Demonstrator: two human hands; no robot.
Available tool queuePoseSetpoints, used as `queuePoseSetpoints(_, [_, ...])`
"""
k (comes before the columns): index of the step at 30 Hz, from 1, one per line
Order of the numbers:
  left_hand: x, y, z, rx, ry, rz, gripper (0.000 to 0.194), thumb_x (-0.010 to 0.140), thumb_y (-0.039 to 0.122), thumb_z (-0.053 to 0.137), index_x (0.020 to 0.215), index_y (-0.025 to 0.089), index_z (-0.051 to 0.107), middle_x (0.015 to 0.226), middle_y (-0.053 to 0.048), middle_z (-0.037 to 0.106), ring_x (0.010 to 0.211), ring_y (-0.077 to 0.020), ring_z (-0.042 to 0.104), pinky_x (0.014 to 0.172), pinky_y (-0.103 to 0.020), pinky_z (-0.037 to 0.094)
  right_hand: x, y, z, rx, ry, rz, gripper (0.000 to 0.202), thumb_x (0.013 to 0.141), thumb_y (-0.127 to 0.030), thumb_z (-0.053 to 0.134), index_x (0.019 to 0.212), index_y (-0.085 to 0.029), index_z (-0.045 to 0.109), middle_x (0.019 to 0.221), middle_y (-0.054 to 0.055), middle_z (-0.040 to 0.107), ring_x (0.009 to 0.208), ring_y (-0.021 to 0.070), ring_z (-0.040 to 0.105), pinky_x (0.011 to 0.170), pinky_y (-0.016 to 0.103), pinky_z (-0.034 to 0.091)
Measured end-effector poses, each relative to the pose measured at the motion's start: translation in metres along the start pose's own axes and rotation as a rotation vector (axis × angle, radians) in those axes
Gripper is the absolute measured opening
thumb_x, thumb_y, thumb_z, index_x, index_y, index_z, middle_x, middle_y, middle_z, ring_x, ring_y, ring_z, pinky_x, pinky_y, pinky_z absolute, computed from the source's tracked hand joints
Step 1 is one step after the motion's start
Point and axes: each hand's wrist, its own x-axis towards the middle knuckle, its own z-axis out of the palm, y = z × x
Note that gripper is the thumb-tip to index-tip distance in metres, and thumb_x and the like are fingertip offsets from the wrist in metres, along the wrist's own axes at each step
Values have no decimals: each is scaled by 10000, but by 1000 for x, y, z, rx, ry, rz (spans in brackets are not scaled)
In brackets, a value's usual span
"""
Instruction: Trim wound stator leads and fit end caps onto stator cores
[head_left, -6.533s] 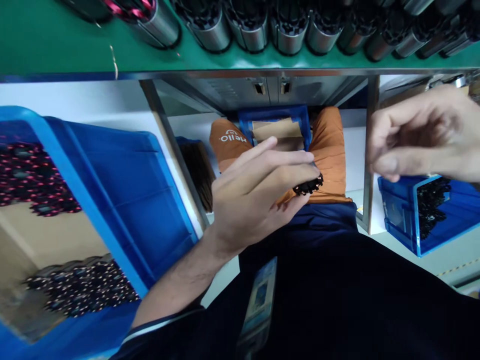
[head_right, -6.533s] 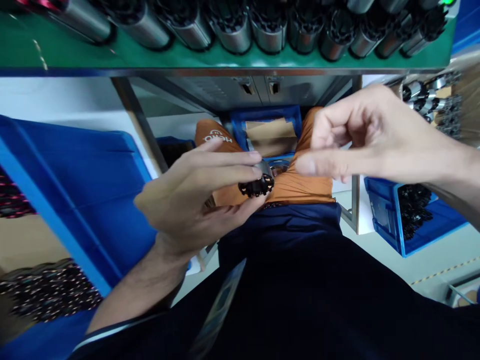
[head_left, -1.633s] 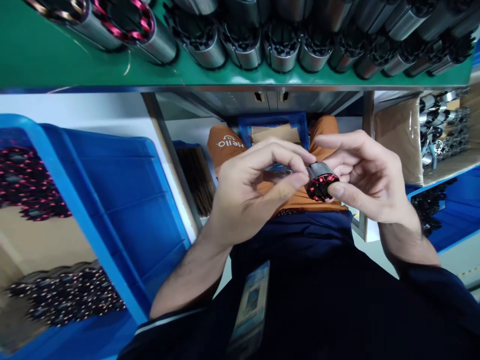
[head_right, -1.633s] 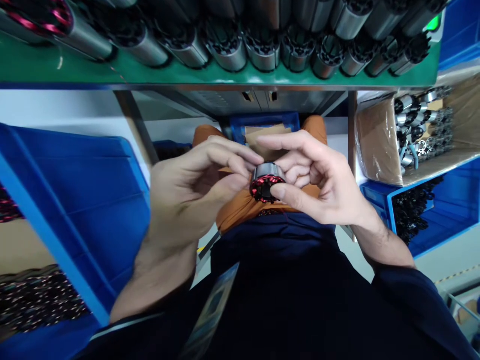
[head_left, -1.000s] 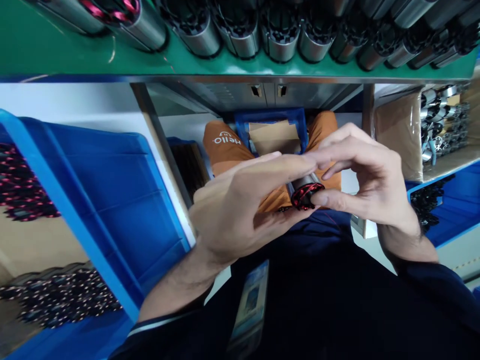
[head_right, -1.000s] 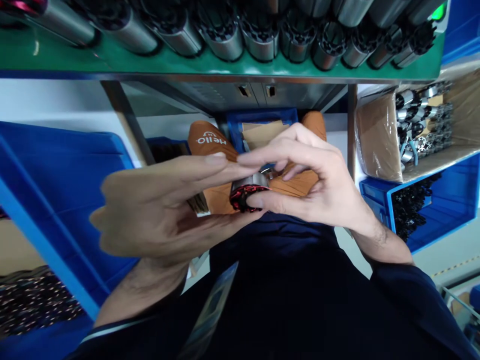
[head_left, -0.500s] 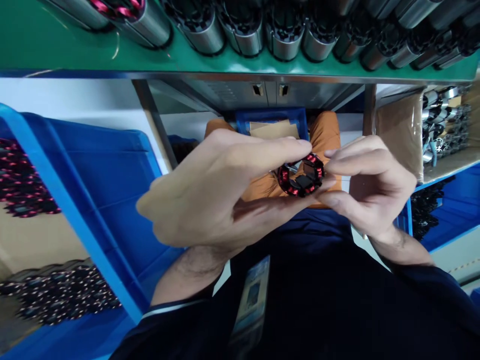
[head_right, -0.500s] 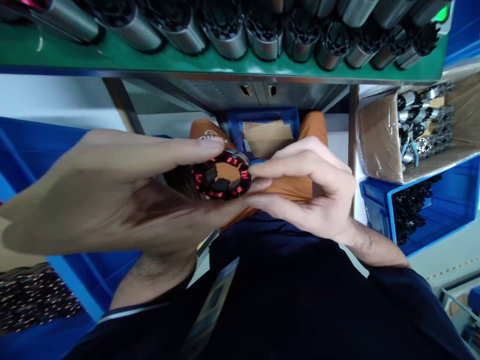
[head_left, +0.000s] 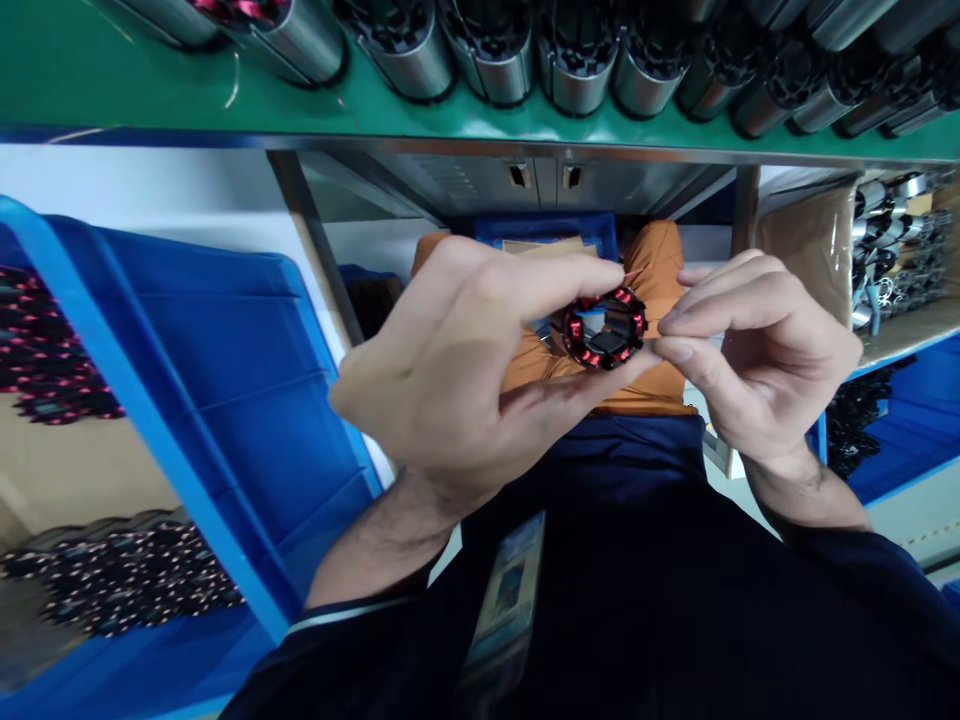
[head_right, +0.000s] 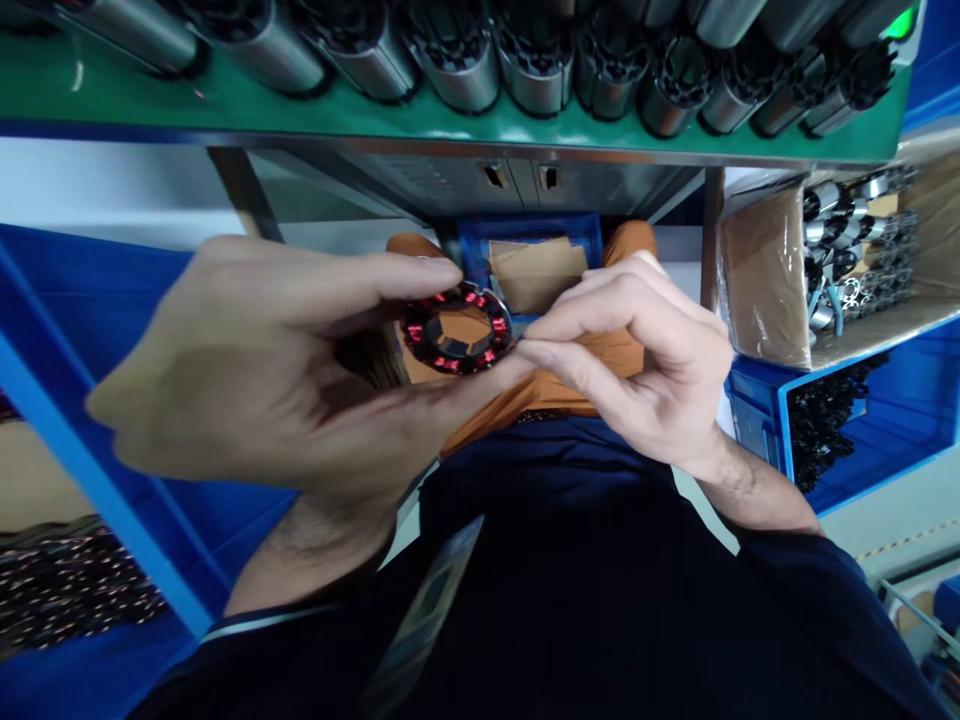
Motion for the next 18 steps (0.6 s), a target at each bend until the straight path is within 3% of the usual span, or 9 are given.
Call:
queuePoseSetpoints(2, [2,-2,7,37,64,142,443,995,545,966,1312,267,828,1173,-6,895,1075,-254,844,951,-394,703,2,1,-2,-8,-3,-14,113,982,-313,991,1040,-369,912,929,4,872,894,276,817,1057,542,680])
queuePoseSetpoints(5, [8,-2,18,2,117,195,302,1000,436,923,1149,245,743,1067,-41,829,1049,-259,802,892,-401,699,3,-6,-1,-3,-35,110,100,1013,-433,969,1027,-359,904,938,35,863,919,288,830,1041,546,707])
queuePoseSetpoints(8, [14,-2,22,26,85,209,314,1031,505,892,1002,256,703,972,-48,781,1020,-269,795,894,-410,700,-4,-13,9,127,-4,273,168,1073,-518,903,1076,-350,906,979,31,864,933,256,841,957,475,741])
queuePoseSetpoints(13, [13,-10,23,34,96,191,636,906,832,919,825,255,662,759,-42,686,702,-228,698,780,-440,668,-22,-3,32,369,-11,355,194,1052,-540,927,1175,-392,948,1159,27,906,1022,230,857,903,409,744])
queuePoseSetpoints(15, [10,-14,25,57,69,221,621,908,815,913,818,247,679,726,-49,675,658,-242,689,765,-468,645,-25,2,37,427,31,341,139,1040,-504,950,1149,-419,956,1154,17,915,1027,218,853,899,388,733])
queuePoseSetpoints(18, [6,-16,26,67,94,282,418,957,641,910,963,251,758,768,-56,710,764,-289,762,831,-479,646,-24,3,37,450,31,337,96,1051,-488,942,1120,-422,954,1092,9,906,981,202,837,865,371,713])
